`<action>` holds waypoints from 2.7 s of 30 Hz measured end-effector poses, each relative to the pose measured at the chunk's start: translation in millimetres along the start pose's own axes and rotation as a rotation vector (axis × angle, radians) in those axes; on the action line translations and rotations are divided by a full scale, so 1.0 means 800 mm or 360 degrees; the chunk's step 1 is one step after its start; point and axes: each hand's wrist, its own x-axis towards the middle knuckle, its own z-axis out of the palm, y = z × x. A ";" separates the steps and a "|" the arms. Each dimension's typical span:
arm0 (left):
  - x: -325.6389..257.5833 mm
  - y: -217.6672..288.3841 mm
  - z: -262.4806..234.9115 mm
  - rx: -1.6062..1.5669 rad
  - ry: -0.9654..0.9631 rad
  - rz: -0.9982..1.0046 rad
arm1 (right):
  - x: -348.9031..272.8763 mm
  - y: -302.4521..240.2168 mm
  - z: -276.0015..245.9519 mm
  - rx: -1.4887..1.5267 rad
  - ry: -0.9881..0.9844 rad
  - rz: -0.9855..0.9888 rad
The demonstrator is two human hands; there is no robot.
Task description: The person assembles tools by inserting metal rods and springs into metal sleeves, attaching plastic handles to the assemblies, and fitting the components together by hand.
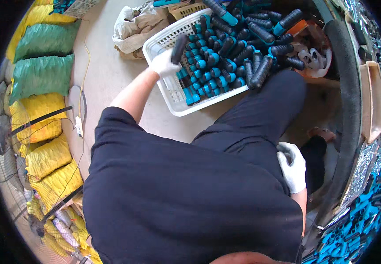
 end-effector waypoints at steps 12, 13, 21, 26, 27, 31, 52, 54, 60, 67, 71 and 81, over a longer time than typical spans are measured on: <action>-0.049 0.091 0.112 0.0175 -0.0825 0.0180 | 0.003 -0.009 -0.018 -0.0375 -0.0031 -0.0229; -0.045 0.097 0.101 0.0070 -0.0749 0.0163 | 0.005 -0.008 -0.021 -0.0398 -0.0045 -0.0312; -0.042 0.451 -0.001 -0.0849 -0.0201 0.1264 | -0.021 -0.048 -0.167 -0.0593 0.0447 -0.0482; -0.055 0.628 0.001 -0.1008 0.0335 0.2318 | -0.050 -0.035 -0.308 -0.0958 0.1043 -0.0513; -0.052 0.656 0.009 -0.0980 0.0354 0.2365 | -0.047 -0.022 -0.337 -0.0976 0.1192 -0.0497; -0.029 0.709 0.032 -0.0866 0.0555 0.2423 | -0.043 0.046 -0.460 -0.1256 0.1269 0.0189; -0.005 0.712 0.058 -0.0749 0.0475 0.2400 | 0.204 0.070 -0.620 -0.1688 0.1056 0.0443; -0.002 0.711 0.056 -0.0768 0.0458 0.2396 | 0.211 0.070 -0.616 -0.1777 0.1100 0.0383; 0.005 0.712 0.054 -0.0892 0.0408 0.2456 | 0.245 0.097 -0.620 -0.1301 0.1151 0.0312; 0.005 0.710 0.052 -0.0927 0.0382 0.2470 | 0.251 0.098 -0.628 -0.1745 0.0829 0.0233; 0.001 0.710 0.052 -0.0923 0.0392 0.2455 | 0.229 0.109 -0.648 -0.1184 0.1328 -0.0331; -0.012 0.711 0.049 -0.0909 0.0587 0.2377 | 0.051 -0.035 -0.540 0.0415 0.1767 -0.0772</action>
